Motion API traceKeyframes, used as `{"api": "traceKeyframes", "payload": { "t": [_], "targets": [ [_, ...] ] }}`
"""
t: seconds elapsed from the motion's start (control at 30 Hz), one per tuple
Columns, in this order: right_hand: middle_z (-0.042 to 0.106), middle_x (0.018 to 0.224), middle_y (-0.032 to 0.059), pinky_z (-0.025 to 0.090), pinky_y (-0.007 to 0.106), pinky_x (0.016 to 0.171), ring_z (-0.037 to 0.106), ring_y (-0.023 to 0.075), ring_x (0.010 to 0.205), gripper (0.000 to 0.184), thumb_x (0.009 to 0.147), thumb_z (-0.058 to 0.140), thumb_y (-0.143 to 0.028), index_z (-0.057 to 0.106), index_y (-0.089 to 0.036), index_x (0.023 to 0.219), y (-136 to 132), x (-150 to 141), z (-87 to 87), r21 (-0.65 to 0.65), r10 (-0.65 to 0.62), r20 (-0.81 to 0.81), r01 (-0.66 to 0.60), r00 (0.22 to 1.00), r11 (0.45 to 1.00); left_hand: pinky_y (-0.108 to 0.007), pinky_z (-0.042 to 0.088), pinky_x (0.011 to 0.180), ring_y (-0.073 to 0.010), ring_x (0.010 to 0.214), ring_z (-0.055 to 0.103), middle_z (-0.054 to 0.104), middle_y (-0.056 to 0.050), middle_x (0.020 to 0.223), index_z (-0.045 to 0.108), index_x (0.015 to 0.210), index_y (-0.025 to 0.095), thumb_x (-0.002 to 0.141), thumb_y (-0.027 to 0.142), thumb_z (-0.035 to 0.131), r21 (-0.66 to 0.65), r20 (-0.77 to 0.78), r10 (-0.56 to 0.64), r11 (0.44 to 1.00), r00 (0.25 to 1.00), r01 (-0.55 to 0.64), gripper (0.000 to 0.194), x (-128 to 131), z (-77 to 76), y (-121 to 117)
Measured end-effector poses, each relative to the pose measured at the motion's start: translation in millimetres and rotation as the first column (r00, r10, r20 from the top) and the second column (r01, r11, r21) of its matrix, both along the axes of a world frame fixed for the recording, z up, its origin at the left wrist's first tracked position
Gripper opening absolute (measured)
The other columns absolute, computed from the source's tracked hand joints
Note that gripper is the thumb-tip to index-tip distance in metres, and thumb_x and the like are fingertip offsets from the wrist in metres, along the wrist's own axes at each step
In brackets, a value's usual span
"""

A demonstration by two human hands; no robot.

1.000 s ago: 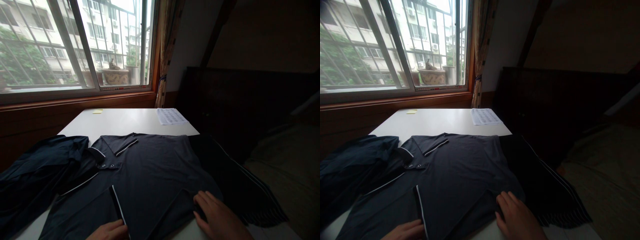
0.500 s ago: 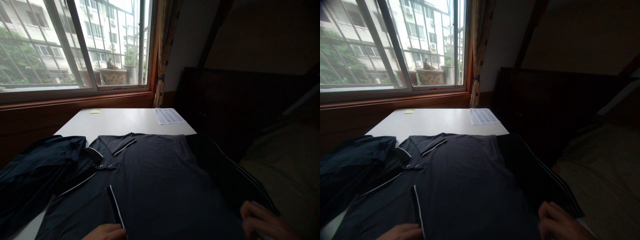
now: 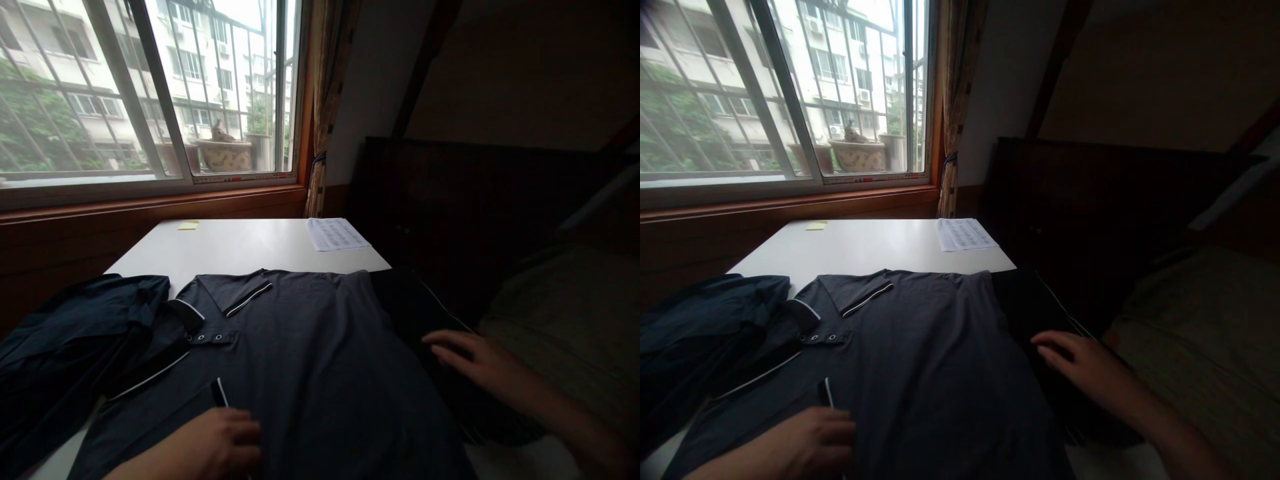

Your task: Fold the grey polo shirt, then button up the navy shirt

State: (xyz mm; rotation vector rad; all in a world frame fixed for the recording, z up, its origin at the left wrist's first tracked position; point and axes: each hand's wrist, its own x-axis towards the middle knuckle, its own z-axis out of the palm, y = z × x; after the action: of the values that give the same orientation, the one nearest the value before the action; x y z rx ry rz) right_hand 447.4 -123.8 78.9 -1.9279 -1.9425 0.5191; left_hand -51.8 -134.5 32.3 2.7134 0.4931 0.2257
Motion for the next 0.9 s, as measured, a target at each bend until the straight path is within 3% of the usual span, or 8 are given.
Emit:
{"api": "traceKeyframes", "payload": {
  "t": [0.03, 0.13, 0.2, 0.27, 0.4, 0.47, 0.63, 0.9],
  "targets": [
    [0.077, 0.097, 0.0076, 0.056, 0.04, 0.085, 0.072, 0.0278, 0.091, 0.037, 0.089, 0.057, -0.051, 0.074, -0.027, 0.111, 24, -1, -0.9, -0.007, -0.021, -0.004, 0.021, 1.0, 1.0, -0.026, 0.049, 0.072, -0.0162, 0.079, 0.063, 0.068, -0.001, 0.089, 0.065, 0.09, 0.024, 0.091, 0.024, 0.067, -0.004, 0.041, 0.119, 0.993, 0.992, -0.119, 0.003, -5, 4.7, 14],
    [0.076, 0.086, 0.0083, 0.056, 0.031, 0.069, 0.072, 0.0222, 0.075, 0.039, 0.093, 0.052, -0.041, 0.069, -0.018, 0.119, 94, -8, -12.4, -0.058, -0.086, -0.068, 0.082, 0.994, 0.995, -0.028, 0.049, 0.079, -0.0177, 0.089, 0.063, 0.068, -0.005, 0.096, 0.068, 0.1, 0.024, 0.1, 0.025, 0.051, -0.001, 0.18, 0.338, 0.939, 0.924, -0.344, 0.018, -26, 10.3, 70],
    [0.077, 0.093, 0.0096, 0.055, 0.03, 0.073, 0.072, 0.0221, 0.082, 0.036, 0.094, 0.053, -0.037, 0.069, -0.016, 0.118, 137, -14, -21.4, -0.025, -0.138, -0.013, 0.138, 0.99, 0.99, -0.03, 0.05, 0.084, -0.0194, 0.094, 0.063, 0.068, -0.007, 0.102, 0.069, 0.103, 0.023, 0.101, 0.03, 0.047, 0.021, 0.228, 0.501, 0.855, 0.835, -0.519, 0.024, -42, 7.9, 115],
    [0.075, 0.109, 0.0118, 0.052, 0.031, 0.084, 0.07, 0.0253, 0.1, 0.034, 0.092, 0.057, -0.036, 0.069, -0.017, 0.118, 174, -20, -28.2, 0.025, -0.169, 0.033, 0.169, 0.985, 0.985, -0.031, 0.051, 0.086, -0.0205, 0.097, 0.063, 0.068, -0.006, 0.105, 0.071, 0.101, 0.022, 0.096, 0.034, 0.05, 0.055, 0.243, 0.658, 0.724, 0.713, -0.687, 0.024, -57, 2.8, 161],
    [0.071, 0.119, 0.0172, 0.045, 0.038, 0.098, 0.064, 0.0304, 0.114, 0.039, 0.093, 0.056, -0.038, 0.068, -0.013, 0.121, 228, -30, -37.2, 0.065, -0.215, 0.115, 0.209, 0.97, 0.976, -0.04, 0.047, 0.097, -0.0269, 0.104, 0.06, 0.066, -0.011, 0.111, 0.072, 0.104, 0.018, 0.091, 0.031, 0.048, 0.09, 0.242, 0.8, 0.546, 0.55, -0.833, 0.03, -76, -10.6, 233],
    [0.07, 0.119, 0.0184, 0.043, 0.041, 0.101, 0.061, 0.0327, 0.117, 0.042, 0.091, 0.059, -0.042, 0.068, -0.013, 0.12, 246, -33, -41.8, 0.053, -0.234, 0.146, 0.228, 0.961, 0.972, -0.043, 0.045, 0.1, -0.0281, 0.105, 0.06, 0.067, -0.012, 0.111, 0.072, 0.106, 0.017, 0.089, 0.03, 0.05, 0.101, 0.202, 0.839, 0.494, 0.504, -0.863, 0.031, -80, -18.5, 256],
    [0.073, 0.113, 0.0154, 0.047, 0.038, 0.093, 0.064, 0.0317, 0.111, 0.038, 0.084, 0.067, -0.049, 0.074, -0.017, 0.104, 277, -33, -52.1, -0.025, -0.247, 0.143, 0.252, 0.958, 0.967, -0.039, 0.047, 0.094, -0.0292, 0.105, 0.06, 0.068, -0.012, 0.11, 0.074, 0.109, 0.02, 0.089, 0.046, 0.056, 0.097, 0.09, 0.877, 0.463, 0.471, -0.881, 0.037, -80, -35.7, 288],
    [0.073, 0.097, 0.0116, 0.051, 0.029, 0.075, 0.068, 0.0212, 0.083, 0.046, 0.082, 0.072, -0.033, 0.067, -0.01, 0.122, 292, -17, -52.7, -0.046, -0.132, -0.069, 0.129, 0.989, 0.991, -0.032, 0.049, 0.08, -0.0234, 0.088, 0.062, 0.07, -0.005, 0.087, 0.076, 0.089, 0.024, 0.081, 0.057, 0.065, 0.055, 0.012, 0.805, 0.592, 0.593, -0.804, 0.035, -82, -40.7, 317]
  ]
}}
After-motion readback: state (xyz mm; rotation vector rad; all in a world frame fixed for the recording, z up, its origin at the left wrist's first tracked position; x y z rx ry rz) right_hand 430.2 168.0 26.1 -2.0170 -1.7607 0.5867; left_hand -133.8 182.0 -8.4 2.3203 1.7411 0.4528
